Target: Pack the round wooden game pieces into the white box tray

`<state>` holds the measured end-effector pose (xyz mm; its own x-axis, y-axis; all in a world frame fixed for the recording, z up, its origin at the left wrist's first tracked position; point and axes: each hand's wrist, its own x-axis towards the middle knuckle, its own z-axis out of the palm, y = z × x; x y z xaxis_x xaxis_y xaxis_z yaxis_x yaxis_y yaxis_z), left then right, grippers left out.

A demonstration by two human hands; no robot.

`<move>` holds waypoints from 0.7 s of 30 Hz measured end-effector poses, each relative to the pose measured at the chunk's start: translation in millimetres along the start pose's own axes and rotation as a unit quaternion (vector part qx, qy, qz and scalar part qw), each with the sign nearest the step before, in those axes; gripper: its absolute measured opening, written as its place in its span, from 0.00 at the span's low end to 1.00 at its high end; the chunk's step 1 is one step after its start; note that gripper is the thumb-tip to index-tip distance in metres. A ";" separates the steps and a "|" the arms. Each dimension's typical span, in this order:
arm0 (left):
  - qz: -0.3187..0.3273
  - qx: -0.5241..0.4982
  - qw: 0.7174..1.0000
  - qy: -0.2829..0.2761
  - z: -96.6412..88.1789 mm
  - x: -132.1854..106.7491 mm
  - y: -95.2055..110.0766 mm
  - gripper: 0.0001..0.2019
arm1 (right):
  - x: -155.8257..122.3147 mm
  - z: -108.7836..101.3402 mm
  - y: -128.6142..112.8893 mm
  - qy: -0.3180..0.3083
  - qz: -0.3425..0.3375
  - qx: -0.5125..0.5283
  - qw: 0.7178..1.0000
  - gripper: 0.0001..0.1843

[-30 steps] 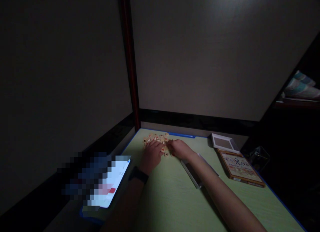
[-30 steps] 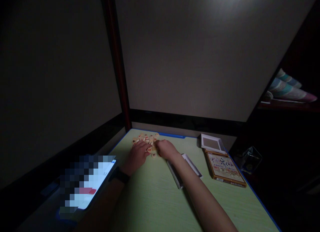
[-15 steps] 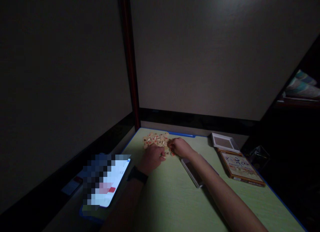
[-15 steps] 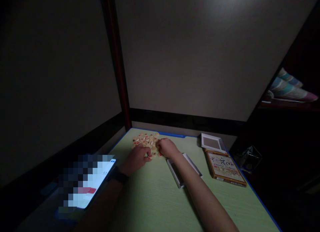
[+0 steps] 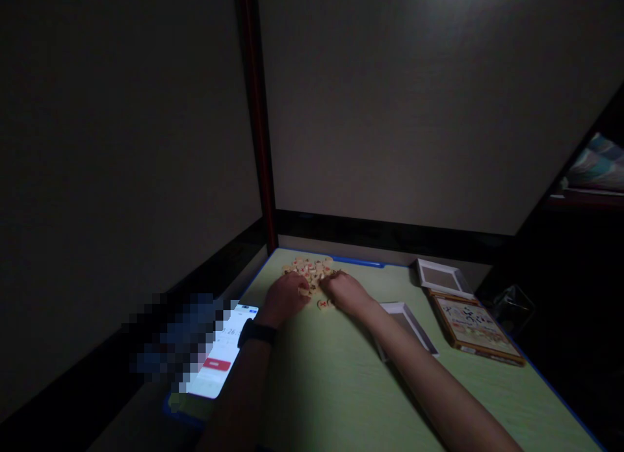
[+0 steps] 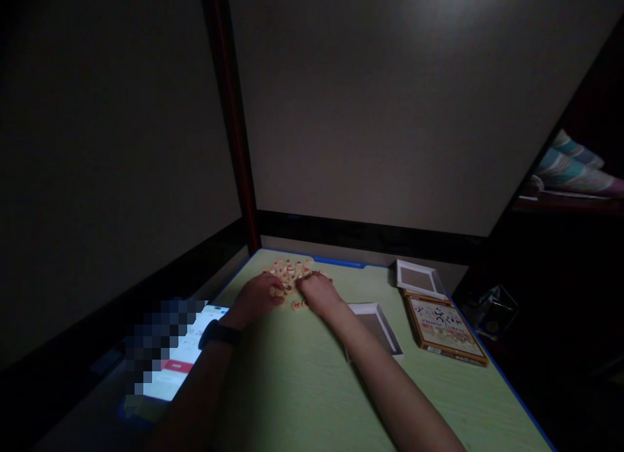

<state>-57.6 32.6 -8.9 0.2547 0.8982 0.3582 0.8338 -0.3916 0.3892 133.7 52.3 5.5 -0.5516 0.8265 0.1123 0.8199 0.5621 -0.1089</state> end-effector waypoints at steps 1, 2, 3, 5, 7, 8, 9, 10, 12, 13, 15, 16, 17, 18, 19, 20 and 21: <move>-0.001 0.013 1.000 0.001 0.5 -0.9 -0.1 0.10 | 0.1 -0.7 1.1 0.003 -0.001 0.009 1.000 0.18; -0.002 0.022 1.000 0.001 1.3 -1.6 0.4 0.10 | 0.6 -0.9 2.7 0.006 -0.002 0.019 1.000 0.19; -0.004 0.030 1.000 -0.001 2.3 -2.2 1.1 0.10 | 1.4 -0.5 4.9 0.009 -0.003 0.032 0.999 0.20; -0.012 0.041 0.999 -0.004 4.3 -2.7 2.4 0.08 | 4.2 2.2 10.3 0.013 -0.007 0.062 0.998 0.21; -0.016 0.048 0.999 -0.013 6.1 -2.4 2.4 0.08 | 7.6 6.5 16.2 0.013 -0.010 0.091 0.996 0.23; -0.014 0.050 0.998 -0.020 7.0 -2.1 1.8 0.08 | 9.1 8.8 19.0 0.014 -0.011 0.102 0.995 0.23; -0.010 0.052 0.998 -0.026 8.0 -1.8 0.7 0.08 | 10.3 10.8 21.5 0.016 -0.012 0.111 0.994 0.22; -0.006 0.053 0.998 -0.032 9.1 -1.4 -0.7 0.09 | 11.1 12.5 23.6 0.019 -0.014 0.116 0.993 0.20; -0.001 0.053 0.998 -0.038 11.9 -0.6 -4.0 0.10 | 11.6 14.7 26.8 0.027 -0.019 0.120 0.992 0.16; 0.000 0.053 0.998 -0.037 13.4 -0.3 -5.7 0.10 | 11.4 15.1 27.8 0.030 -0.021 0.119 0.992 0.14; 0.002 0.052 0.998 -0.031 16.3 0.3 -8.3 0.11 | 10.6 15.3 28.9 0.033 -0.026 0.114 0.993 0.13; 0.005 0.051 0.998 -0.023 17.5 0.5 -9.3 0.12 | 10.2 15.1 29.2 0.033 -0.028 0.110 0.993 0.12; 0.007 0.048 0.999 -0.012 18.3 0.8 -9.9 0.12 | 9.8 14.9 29.3 0.033 -0.029 0.105 0.994 0.12; 0.009 0.044 0.999 0.002 18.7 1.1 -10.2 0.12 | 9.5 14.5 29.2 0.033 -0.029 0.099 0.994 0.12; 0.009 0.039 0.999 0.022 18.6 1.6 -10.2 0.12 | 9.2 14.1 28.8 0.032 -0.030 0.093 0.995 0.12; 0.007 0.032 0.998 0.045 18.2 2.2 -10.1 0.12 | 9.0 13.5 28.0 0.032 -0.030 0.087 0.995 0.12; 0.001 0.022 0.997 0.069 17.5 3.0 -9.9 0.12 | 8.7 12.9 26.7 0.031 -0.031 0.080 0.996 0.11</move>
<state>-56.5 42.6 -26.5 0.1894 0.8603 0.4733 0.8547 -0.3817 0.3519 148.8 74.9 -9.1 -0.5860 0.7890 0.1847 0.7465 0.6143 -0.2557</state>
